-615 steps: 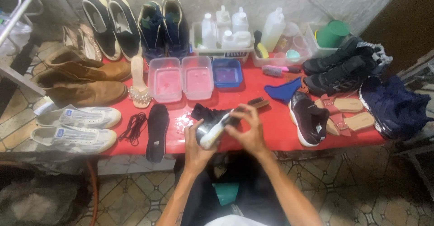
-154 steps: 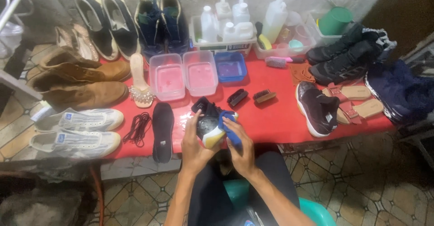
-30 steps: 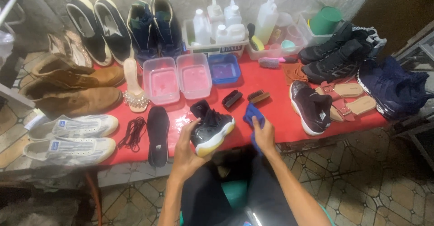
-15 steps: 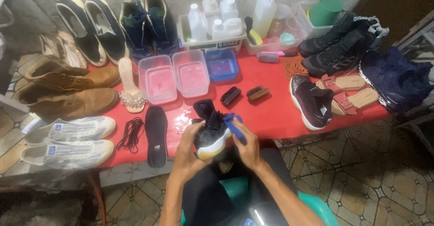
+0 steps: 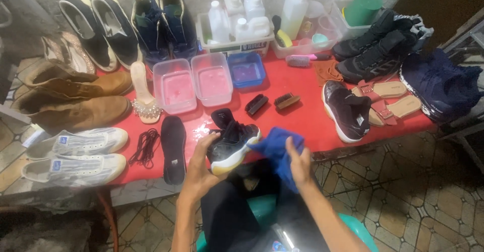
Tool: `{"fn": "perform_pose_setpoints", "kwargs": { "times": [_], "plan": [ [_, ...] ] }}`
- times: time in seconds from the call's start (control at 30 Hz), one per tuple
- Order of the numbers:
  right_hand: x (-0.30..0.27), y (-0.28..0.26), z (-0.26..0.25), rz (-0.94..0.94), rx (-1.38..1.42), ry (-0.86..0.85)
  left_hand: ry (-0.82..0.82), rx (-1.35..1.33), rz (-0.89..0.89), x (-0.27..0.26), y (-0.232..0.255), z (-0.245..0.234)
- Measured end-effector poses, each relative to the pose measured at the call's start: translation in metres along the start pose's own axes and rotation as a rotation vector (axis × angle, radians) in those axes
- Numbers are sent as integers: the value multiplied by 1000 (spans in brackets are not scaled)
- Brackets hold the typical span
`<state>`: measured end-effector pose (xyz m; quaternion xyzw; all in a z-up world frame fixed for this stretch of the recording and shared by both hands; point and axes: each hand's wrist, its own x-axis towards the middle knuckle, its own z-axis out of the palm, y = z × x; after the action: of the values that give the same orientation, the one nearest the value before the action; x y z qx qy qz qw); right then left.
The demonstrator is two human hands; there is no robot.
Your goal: Cleaning a black and white sneaker using a cloth and a brush at a service counter.
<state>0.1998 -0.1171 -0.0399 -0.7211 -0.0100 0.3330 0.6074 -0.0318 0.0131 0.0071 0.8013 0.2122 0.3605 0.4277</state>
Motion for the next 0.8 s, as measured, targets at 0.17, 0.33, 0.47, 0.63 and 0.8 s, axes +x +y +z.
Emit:
{"fn": "perform_pose_setpoints", "kwargs": {
  "times": [0.17, 0.33, 0.47, 0.63, 0.8],
  "plan": [
    [56, 4, -7, -362, -218, -92, -106, -84, -18, 0, 8, -3],
    [62, 21, 22, -393, -398, -336, -59, -52, 7, 0, 6, 1],
    [25, 21, 34, -799, -302, -428, 92, 74, 34, 2, 7, 5],
    [9, 34, 33, -1025, -371, -348, 87, 83, 4, 6, 12, 10],
    [-4, 26, 32, -1174, -404, -336, 18, 18, 25, 6, 12, 16]
  ]
}}
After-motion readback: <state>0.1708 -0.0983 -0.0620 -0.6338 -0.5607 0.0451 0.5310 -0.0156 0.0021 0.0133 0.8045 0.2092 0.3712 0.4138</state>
